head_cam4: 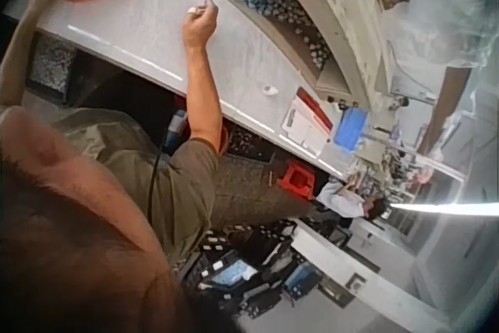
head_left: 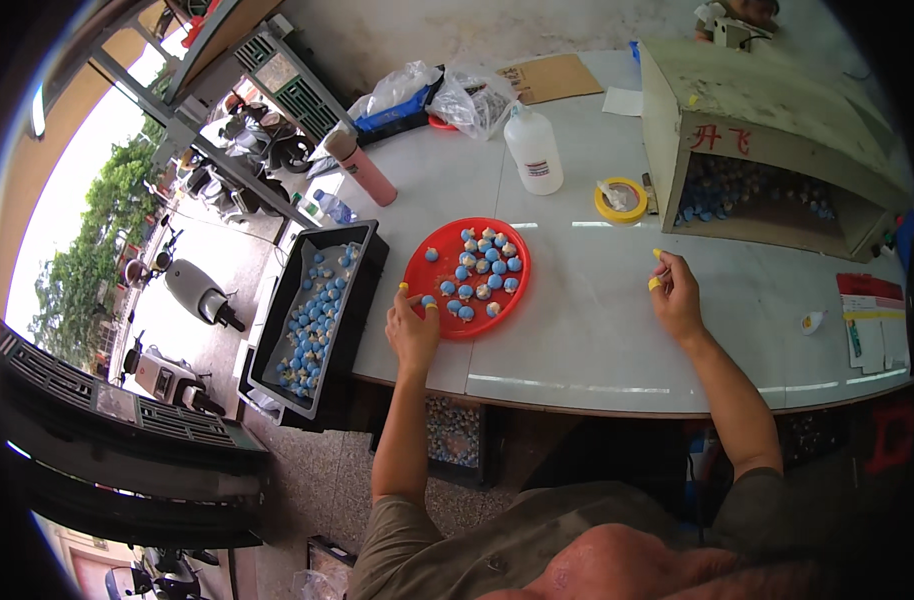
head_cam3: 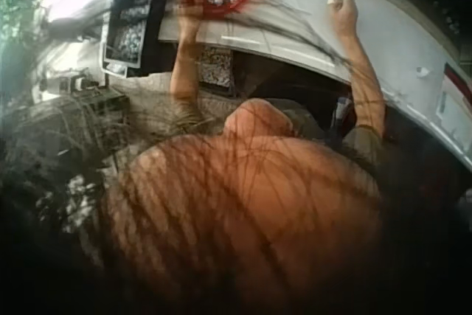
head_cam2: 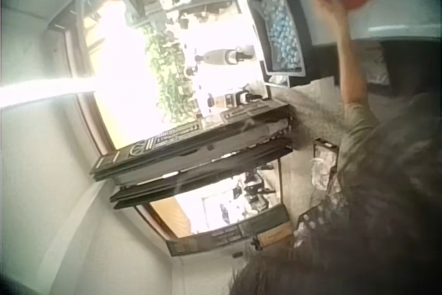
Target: The person repeatedly picks small blue spherical objects from a wooden box, applies a substance from a small bottle, and presses them together with yellow foam pieces. The assembled items are placed into a red tray on the table.
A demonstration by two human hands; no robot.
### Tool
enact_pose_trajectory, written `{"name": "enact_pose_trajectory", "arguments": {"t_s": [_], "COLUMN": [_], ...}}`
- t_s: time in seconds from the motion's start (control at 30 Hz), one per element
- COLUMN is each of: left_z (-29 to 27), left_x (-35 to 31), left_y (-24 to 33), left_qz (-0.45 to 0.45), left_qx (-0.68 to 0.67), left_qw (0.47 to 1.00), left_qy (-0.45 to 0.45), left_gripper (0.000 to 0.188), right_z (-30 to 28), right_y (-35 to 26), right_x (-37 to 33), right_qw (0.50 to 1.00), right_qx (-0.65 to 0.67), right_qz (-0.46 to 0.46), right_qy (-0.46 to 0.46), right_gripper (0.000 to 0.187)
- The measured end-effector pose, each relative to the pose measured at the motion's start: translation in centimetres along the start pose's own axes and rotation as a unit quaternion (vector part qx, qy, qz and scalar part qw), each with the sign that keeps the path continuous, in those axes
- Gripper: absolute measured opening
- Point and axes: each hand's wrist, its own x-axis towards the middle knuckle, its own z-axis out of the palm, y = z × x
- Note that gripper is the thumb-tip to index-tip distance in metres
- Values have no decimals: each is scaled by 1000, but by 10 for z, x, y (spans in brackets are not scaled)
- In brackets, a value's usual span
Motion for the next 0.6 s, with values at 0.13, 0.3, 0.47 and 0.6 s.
{"name": "enact_pose_trajectory", "arguments": {"t_s": [0.13,0.3,0.47,0.6], "left_z": [4,35,97,111], "left_x": [-5,-30,-42,-48], "left_y": [45,144,229,247], "left_qz": [78,154,119,37], "left_qx": [-23,-295,-442,-528], "left_qw": [990,939,823,741], "left_qy": [118,-81,-337,-414], "left_gripper": [49,39,39,34], "right_z": [-7,-2,-23,-46], "right_y": [-4,12,20,31], "right_x": [1,3,29,62], "right_qw": [1000,997,980,972], "right_qx": [-11,8,7,-186], "right_qz": [4,53,169,73], "right_qy": [16,60,107,123], "right_gripper": [38,23,19,25]}}
